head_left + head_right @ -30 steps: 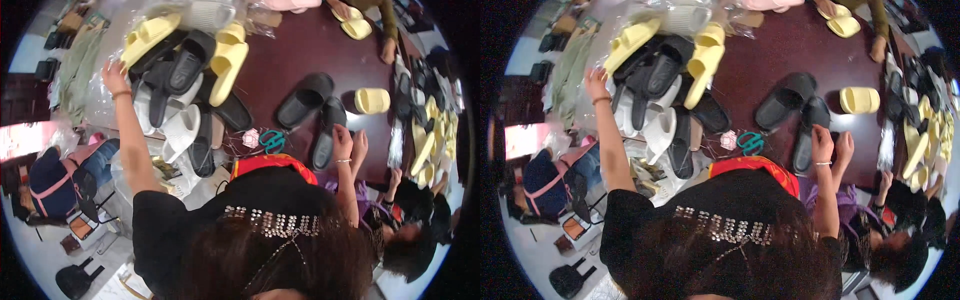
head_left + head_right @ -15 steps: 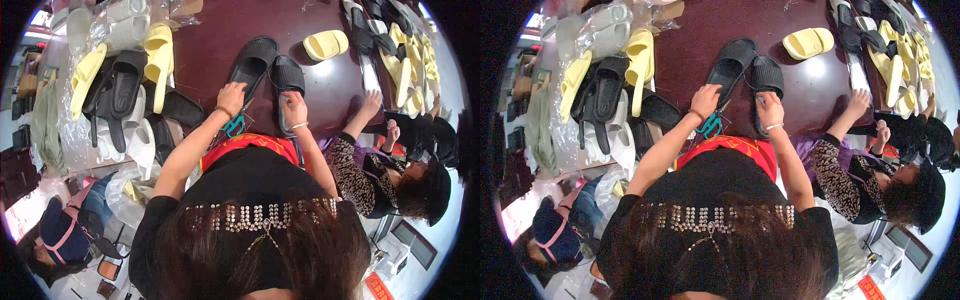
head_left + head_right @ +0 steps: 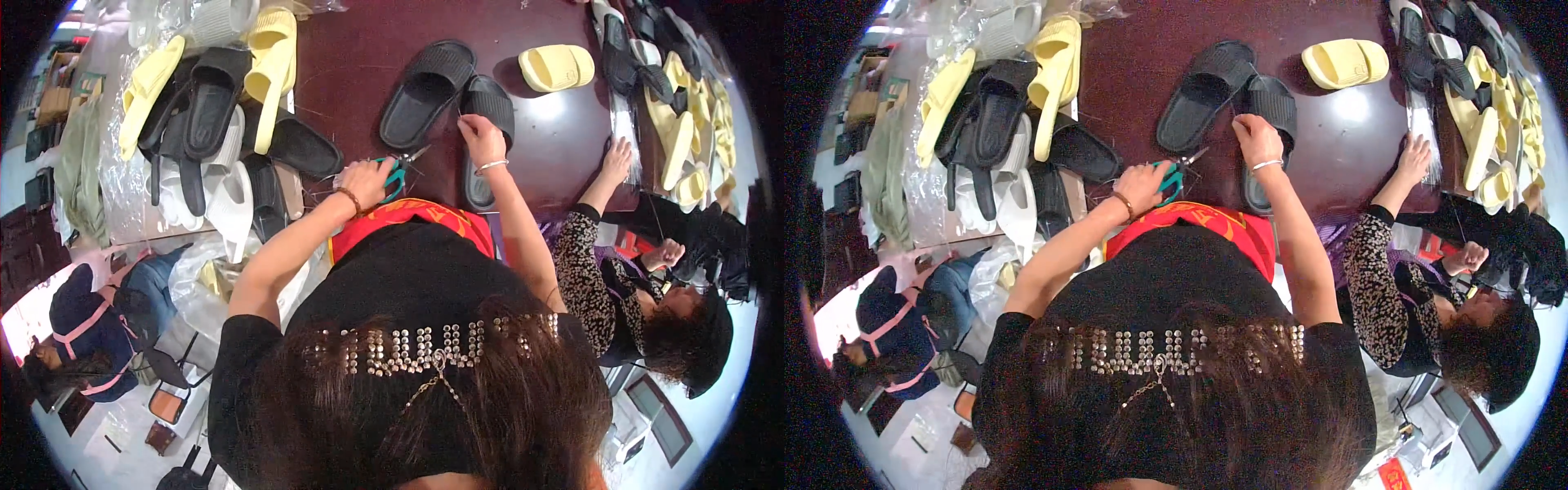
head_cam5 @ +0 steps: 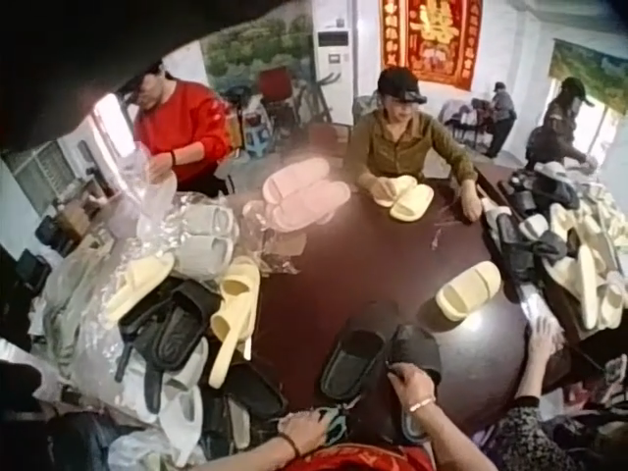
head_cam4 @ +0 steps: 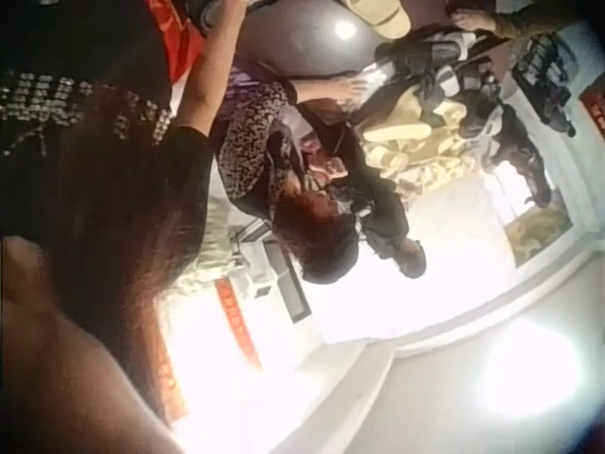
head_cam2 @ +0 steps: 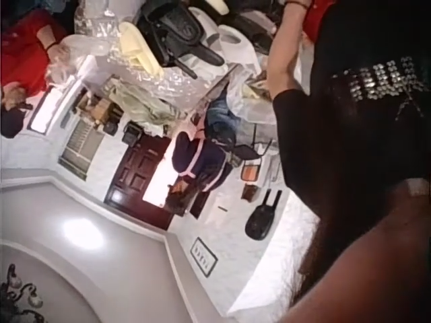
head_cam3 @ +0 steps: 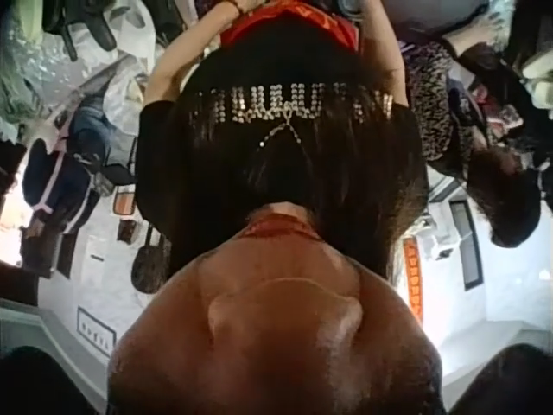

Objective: Cutting off loose threads or labels from pairs of slippers using scissors.

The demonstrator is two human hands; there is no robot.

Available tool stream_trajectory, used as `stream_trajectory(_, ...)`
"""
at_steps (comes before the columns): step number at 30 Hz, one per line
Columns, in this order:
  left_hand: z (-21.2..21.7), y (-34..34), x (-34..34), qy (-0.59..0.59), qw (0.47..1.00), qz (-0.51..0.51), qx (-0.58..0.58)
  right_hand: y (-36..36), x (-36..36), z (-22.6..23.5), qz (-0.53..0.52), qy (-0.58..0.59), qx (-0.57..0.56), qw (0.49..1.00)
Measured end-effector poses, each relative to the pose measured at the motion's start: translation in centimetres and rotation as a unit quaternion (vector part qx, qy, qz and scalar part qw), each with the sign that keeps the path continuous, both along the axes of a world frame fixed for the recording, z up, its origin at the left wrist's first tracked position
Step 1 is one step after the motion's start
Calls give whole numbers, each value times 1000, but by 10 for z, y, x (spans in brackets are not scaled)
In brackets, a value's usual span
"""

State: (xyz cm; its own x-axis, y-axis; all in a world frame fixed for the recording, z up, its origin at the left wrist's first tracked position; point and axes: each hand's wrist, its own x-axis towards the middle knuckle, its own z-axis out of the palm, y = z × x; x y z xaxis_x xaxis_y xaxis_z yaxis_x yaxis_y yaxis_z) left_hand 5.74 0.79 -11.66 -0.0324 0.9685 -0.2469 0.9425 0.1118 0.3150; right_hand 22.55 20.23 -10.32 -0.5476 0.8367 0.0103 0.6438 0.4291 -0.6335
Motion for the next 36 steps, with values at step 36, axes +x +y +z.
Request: stream_trajectory(36, -9, 83, 63, -745, 617, 252, -7, -20, -3, -16, -155, 236, -284, 916)
